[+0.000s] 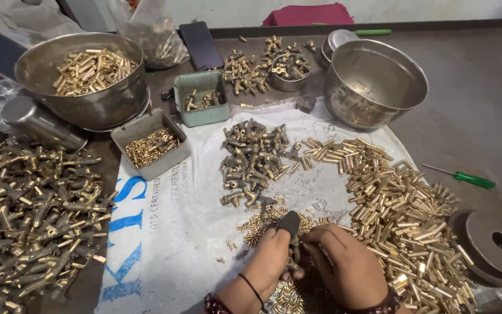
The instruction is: Assembling and sorting small brass metal components at a workbench.
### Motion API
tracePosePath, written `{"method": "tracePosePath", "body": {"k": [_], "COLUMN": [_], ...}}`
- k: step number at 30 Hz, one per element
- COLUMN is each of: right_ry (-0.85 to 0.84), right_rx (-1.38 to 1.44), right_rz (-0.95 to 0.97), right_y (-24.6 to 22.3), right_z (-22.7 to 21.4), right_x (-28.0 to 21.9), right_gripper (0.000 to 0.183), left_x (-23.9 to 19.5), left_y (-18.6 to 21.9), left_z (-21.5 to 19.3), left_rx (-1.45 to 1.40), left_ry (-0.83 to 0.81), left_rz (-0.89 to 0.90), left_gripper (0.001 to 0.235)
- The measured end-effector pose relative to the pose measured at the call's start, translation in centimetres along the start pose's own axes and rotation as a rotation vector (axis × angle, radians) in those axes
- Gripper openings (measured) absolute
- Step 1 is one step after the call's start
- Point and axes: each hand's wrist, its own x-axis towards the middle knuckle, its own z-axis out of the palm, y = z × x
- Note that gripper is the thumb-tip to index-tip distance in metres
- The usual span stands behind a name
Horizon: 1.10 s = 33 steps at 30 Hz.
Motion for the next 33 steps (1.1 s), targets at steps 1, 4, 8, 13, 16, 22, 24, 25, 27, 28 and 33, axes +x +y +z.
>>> {"method": "tracePosePath", "body": {"k": [1,4,8,13,16,22,24,25,27,28,33], "right_ry": [0.003,0.035,-0.107,-0.208,-0.231,-0.386,-0.257,-0.260,-0.195,-0.198,-0.282], "right_rx": [-0.003,0.009,0.153,0.265,0.134,-0.122,0.319,0.323,0.419,0.415,0.803], "right_rz": [0.000,-0.074,0.041,0.395,0.273,0.267,0.432,0.431,0.526,0.531,0.310], "right_y": [0.1,0.7,3.3,6.5,3.5,1.8,6.0,6.3,7.2,7.9,9.9], "right_z": [0.1,0.5,0.4,-0.5,1.4,5.5,5.9,4.6,1.5,1.1,0.8], "right_x": [0.0,-0.1,0.5,6.8,10.0,10.9,10.4,10.0,9.0,8.5,8.2], "right_gripper": [0.020,0.014,0.015,0.013,0.025,0.035,0.033,0.033,0.035,0.035,0.030], "left_x": [-0.4,-1.2,-0.1,-0.1,1.1,1.1,0.6,0.5,0.1,-0.4,-0.9], "left_y": [0.3,0.8,-0.9,-1.4,-4.1,-4.2,-3.6,-3.0,-2.1,-1.3,-0.4], "left_z": [0.1,0.3,0.3,-0.1,-0.4,0.2,0.3,0.5,1.2,1.5,2.1], "left_rx": [0.001,0.058,0.033,0.058,0.282,0.265,0.150,0.151,0.028,0.023,-0.053], "left_ry": [-0.004,-0.021,-0.053,-0.106,-0.411,-0.539,-0.508,-0.503,-0.292,-0.294,-0.119], "left_rz": [0.002,-0.005,0.002,0.003,0.028,0.193,0.278,0.276,0.145,0.140,0.114], "left_gripper": [0.040,0.042,0.040,0.031,0.030,0.028,0.026,0.026,0.026,0.026,0.014]}}
